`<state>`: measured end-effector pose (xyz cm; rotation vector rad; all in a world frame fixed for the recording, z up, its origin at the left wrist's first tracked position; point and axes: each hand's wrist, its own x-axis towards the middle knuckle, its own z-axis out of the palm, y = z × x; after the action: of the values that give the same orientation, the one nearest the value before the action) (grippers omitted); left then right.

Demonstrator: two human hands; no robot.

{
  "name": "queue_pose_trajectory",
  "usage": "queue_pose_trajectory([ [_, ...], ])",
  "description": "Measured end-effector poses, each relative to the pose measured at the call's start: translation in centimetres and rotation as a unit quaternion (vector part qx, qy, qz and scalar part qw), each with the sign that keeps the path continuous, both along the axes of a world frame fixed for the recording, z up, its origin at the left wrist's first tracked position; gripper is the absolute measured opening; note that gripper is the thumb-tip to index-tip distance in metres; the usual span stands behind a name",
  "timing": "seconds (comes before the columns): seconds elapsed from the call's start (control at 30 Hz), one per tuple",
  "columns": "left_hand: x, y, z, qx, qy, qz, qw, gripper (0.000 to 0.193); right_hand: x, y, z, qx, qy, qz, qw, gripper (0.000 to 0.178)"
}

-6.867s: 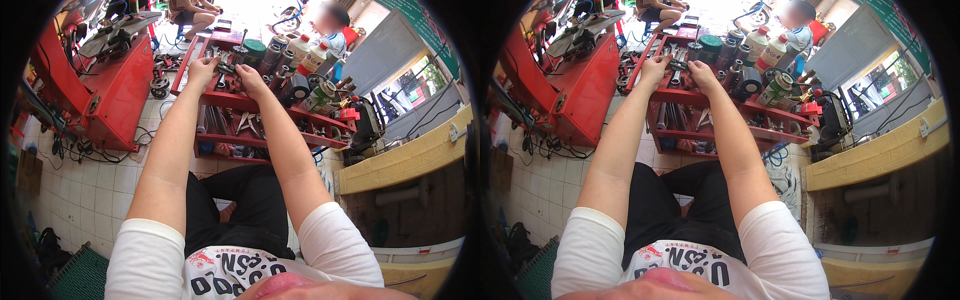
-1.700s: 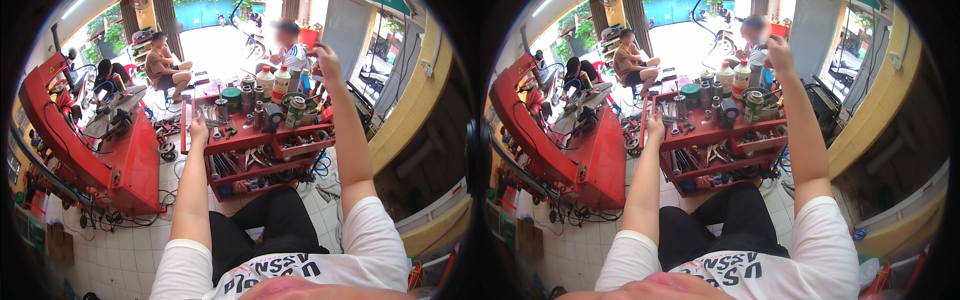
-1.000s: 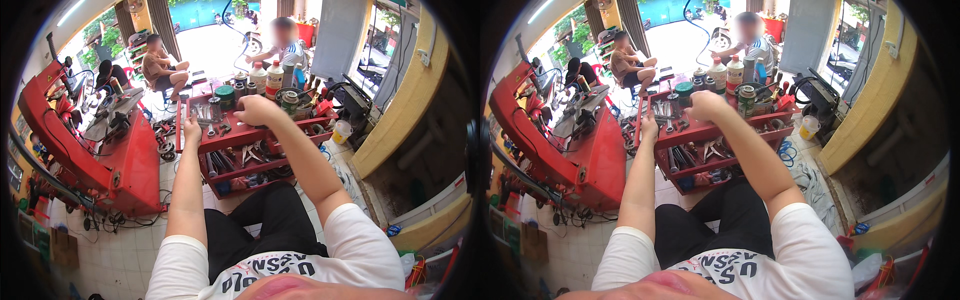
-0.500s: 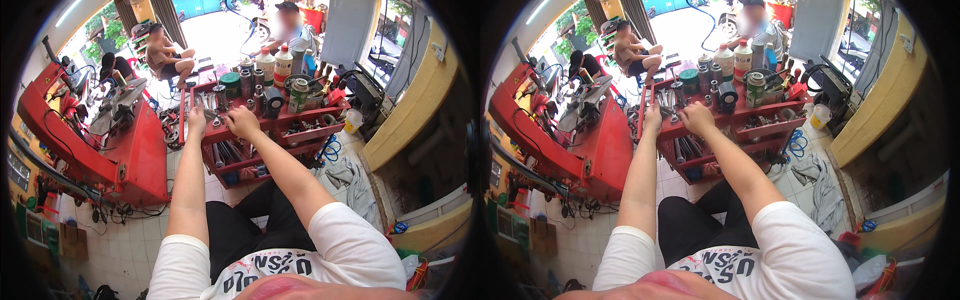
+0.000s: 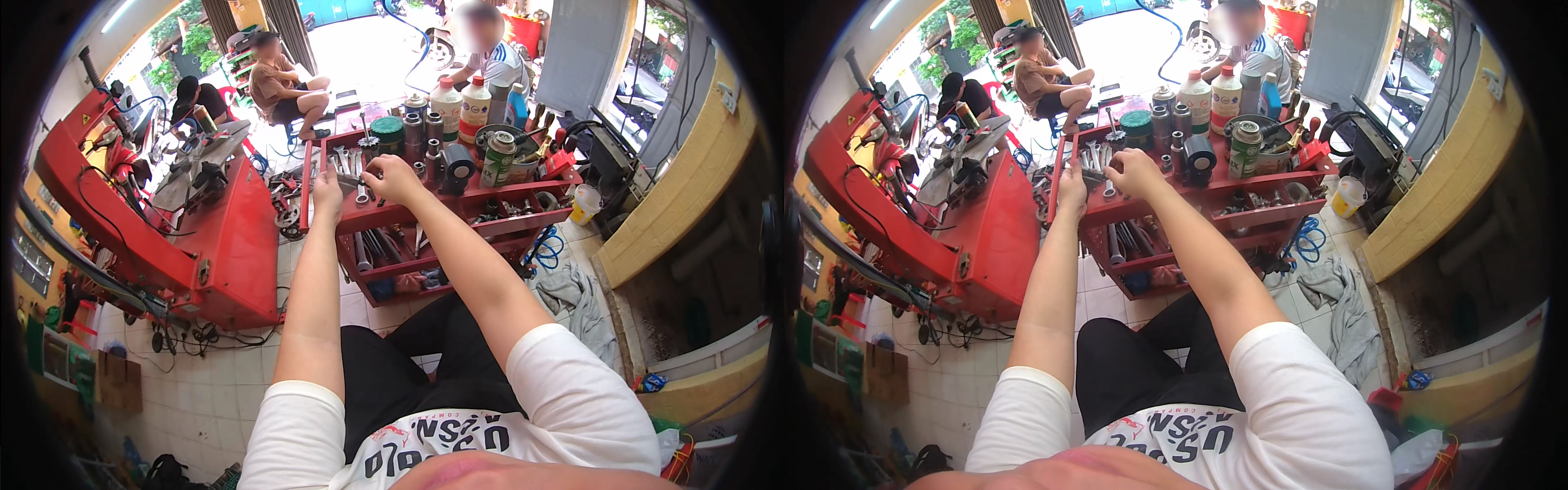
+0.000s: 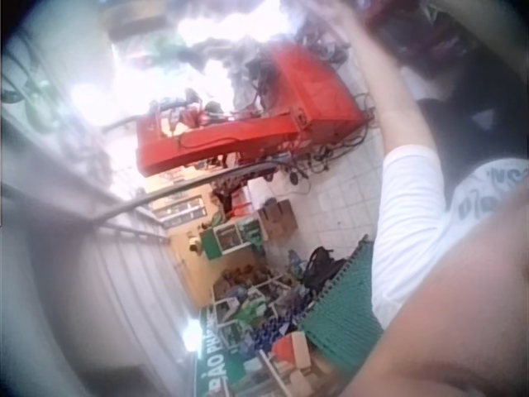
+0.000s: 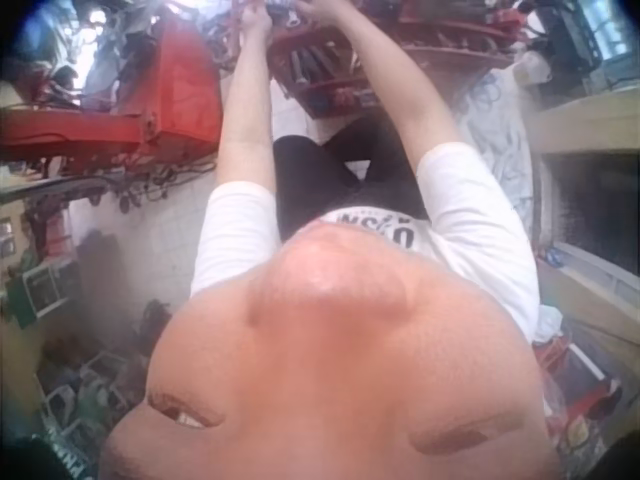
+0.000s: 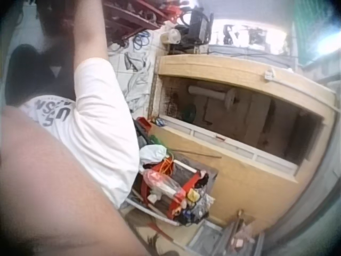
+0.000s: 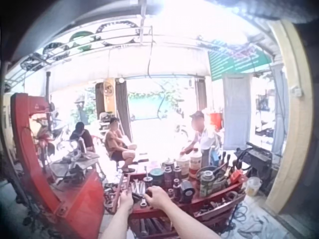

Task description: The person assembles a small mechanical component on a red tool cart, using a wrench to tighten a nut onto a threaded rod. They repeatedly pick up, align, and tighten the parts, occasionally placing them back on the cart.

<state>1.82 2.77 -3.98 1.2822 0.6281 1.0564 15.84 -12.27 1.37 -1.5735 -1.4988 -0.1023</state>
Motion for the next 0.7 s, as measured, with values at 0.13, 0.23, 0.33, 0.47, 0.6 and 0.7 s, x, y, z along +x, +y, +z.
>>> queue_pose_trajectory([
  [0.13,-0.5,0.2,-0.3,0.000,0.026,0.028,0.999,0.042,-2.0,-0.5,-2.4,0.004,-0.047,-0.027,0.999,0.023],
  [0.23,-0.2,0.1,-0.4,0.027,0.011,0.022,0.999,0.046,-1.0,0.2,-3.0,-0.016,-0.063,-0.009,0.998,0.025],
  [0.33,0.1,-0.7,0.1,-0.007,0.005,-0.006,1.000,0.044,0.0,0.3,-3.4,-0.011,0.035,0.020,0.999,0.025],
  [0.47,-0.3,-1.1,0.4,-0.013,0.020,0.004,1.000,0.043,0.1,0.3,-3.3,-0.069,0.103,0.053,0.991,0.027],
  [0.6,-0.4,-0.9,0.6,0.002,0.036,0.005,0.999,0.041,0.7,0.7,-3.5,-0.115,0.111,0.069,0.985,0.029],
  [0.7,-0.4,-0.2,0.3,0.023,0.052,0.011,0.998,0.040,0.7,1.2,-3.7,-0.137,0.118,0.081,0.980,0.029],
])
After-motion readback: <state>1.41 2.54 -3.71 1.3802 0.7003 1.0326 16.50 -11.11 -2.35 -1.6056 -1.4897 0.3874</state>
